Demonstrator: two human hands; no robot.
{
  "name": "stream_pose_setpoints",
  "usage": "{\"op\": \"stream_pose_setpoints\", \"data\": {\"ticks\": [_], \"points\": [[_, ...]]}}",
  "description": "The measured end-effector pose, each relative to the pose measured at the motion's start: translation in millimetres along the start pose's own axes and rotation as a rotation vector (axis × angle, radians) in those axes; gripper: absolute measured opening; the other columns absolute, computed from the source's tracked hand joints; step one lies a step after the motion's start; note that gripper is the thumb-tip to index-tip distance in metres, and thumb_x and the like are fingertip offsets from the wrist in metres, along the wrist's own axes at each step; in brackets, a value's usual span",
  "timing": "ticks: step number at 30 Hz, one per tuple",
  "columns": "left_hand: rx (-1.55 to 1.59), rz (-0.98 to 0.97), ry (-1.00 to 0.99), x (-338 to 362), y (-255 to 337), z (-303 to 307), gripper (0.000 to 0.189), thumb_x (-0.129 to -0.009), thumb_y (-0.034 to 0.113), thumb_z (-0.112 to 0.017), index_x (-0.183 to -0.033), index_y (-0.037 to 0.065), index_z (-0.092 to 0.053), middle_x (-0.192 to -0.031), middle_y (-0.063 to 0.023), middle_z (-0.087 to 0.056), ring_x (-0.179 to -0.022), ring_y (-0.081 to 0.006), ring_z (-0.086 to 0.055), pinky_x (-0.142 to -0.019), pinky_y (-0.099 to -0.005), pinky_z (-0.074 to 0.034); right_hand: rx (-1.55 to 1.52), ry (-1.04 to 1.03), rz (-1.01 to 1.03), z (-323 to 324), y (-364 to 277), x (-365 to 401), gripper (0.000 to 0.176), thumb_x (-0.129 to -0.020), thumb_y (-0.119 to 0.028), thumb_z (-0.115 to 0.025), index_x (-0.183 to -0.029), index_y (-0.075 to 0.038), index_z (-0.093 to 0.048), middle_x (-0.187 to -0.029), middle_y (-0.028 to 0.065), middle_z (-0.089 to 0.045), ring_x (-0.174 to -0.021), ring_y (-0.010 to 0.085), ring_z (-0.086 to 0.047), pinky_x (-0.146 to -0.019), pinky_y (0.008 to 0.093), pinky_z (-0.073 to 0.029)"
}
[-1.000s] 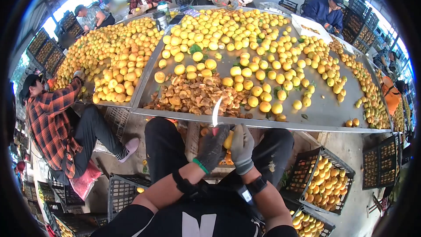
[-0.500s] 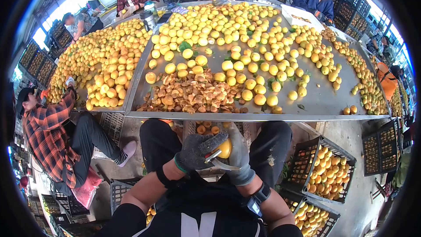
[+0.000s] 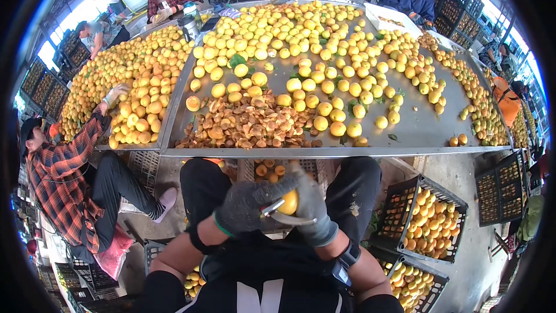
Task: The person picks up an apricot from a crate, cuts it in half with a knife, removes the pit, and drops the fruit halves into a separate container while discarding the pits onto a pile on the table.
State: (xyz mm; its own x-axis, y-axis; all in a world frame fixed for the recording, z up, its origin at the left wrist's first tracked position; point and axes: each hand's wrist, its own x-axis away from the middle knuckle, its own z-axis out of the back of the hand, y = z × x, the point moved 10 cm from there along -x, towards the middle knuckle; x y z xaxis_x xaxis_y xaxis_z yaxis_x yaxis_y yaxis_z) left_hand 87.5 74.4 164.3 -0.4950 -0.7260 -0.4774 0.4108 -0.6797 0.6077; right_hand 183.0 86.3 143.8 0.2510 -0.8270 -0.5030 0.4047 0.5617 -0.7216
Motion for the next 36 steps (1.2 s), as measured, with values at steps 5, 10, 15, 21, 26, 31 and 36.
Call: {"op": "stream_pose_setpoints", "data": {"ticks": [5, 10, 15, 21, 26, 31, 36], "points": [[-0.325, -0.267, -0.11, -4.7, 13.5, 1.1, 0.06, -0.072, 0.03, -0.066, -0.13, 0.02, -0.053, -0.075, -0.0037, -0.058, -0.057, -0.0234, -0.06, -0.05, -0.0363, -0.047, -0.55, -0.253, -0.38, -32.1, 15.8, 13.4, 0.062, -0.078, -0.029, -0.071, -0.124, 0.004, -0.047, -0.102, 0.0163, -0.06, -0.096, 0.031, -0.061, -0.087, 0.0358, -0.047], [-0.264, -0.33, 0.01, -5.8, 19.9, 6.3, 0.065, -0.068, 0.033, -0.067, -0.13, 0.016, -0.053, -0.076, -0.003, -0.058, -0.059, -0.0232, -0.059, -0.051, -0.0365, -0.047, -0.11, -0.089, 0.0, -12.5, -3.0, 10.2, 0.065, -0.074, -0.03, -0.074, -0.122, 0.004, -0.047, -0.107, 0.0166, -0.059, -0.097, 0.0325, -0.06, -0.085, 0.0381, -0.046], [-0.114, -0.176, 0.045, 5.2, 2.5, -3.9, 0.068, -0.066, 0.039, -0.07, -0.128, 0.016, -0.055, -0.084, -0.0059, -0.062, -0.072, -0.0247, -0.062, -0.06, -0.036, -0.049, -0.066, 0.096, 0.028, 0.5, -13.7, 9.1, 0.077, -0.066, -0.035, -0.078, -0.123, 0.005, -0.046, -0.109, 0.0183, -0.058, -0.097, 0.036, -0.059, -0.085, 0.0421, -0.045], [0.115, 0.021, 0.247, 3.9, -2.5, -2.5, 0.061, -0.072, 0.036, -0.075, -0.124, 0.009, -0.057, -0.104, -0.01, -0.065, -0.089, -0.0278, -0.064, -0.075, -0.0354, -0.052, -0.157, 0.275, -0.237, -3.2, 19.1, 11.1, 0.051, -0.087, -0.031, -0.055, -0.121, 0.007, -0.051, -0.11, 0.0208, -0.059, -0.099, 0.0364, -0.059, -0.088, 0.0412, -0.046], [0.438, 0.226, 0.344, 12.8, -39.5, -11.7, 0.056, -0.076, 0.029, -0.075, -0.124, 0.006, -0.057, -0.111, -0.014, -0.064, -0.098, -0.027, -0.064, -0.085, -0.0331, -0.051, 0.127, 0.438, 0.08, 5.5, -2.6, 2.1, 0.051, -0.095, -0.039, -0.046, -0.119, 0.005, -0.053, -0.101, 0.0149, -0.063, -0.092, 0.0268, -0.062, -0.082, 0.0353, -0.048], [-0.02, 0.141, 0.145, 1.6, -37.0, -5.4, 0.055, -0.078, 0.038, -0.071, -0.122, 0.007, -0.059, -0.098, -0.0155, -0.066, -0.074, -0.0343, -0.063, -0.063, -0.0375, -0.05, -0.998, -0.032, -0.797, -56.6, 56.8, 17.1, 0.048, -0.102, -0.037, -0.03, -0.11, 0.003, -0.056, -0.106, 0.009, -0.06, -0.096, 0.0154, -0.059, -0.081, 0.0301, -0.048], [0.27, 0.087, 0.317, -1.5, -29.2, -11.2, 0.049, -0.08, 0.031, -0.07, -0.12, 0.006, -0.06, -0.101, -0.0137, -0.067, -0.081, -0.0287, -0.066, -0.069, -0.0352, -0.051, 0.197, 0.377, -0.067, 2.7, 12.1, 11.2, 0.036, -0.101, -0.02, -0.029, -0.107, 0.006, -0.054, -0.099, 0.0184, -0.059, -0.09, 0.0288, -0.06, -0.079, 0.034, -0.047]]}}
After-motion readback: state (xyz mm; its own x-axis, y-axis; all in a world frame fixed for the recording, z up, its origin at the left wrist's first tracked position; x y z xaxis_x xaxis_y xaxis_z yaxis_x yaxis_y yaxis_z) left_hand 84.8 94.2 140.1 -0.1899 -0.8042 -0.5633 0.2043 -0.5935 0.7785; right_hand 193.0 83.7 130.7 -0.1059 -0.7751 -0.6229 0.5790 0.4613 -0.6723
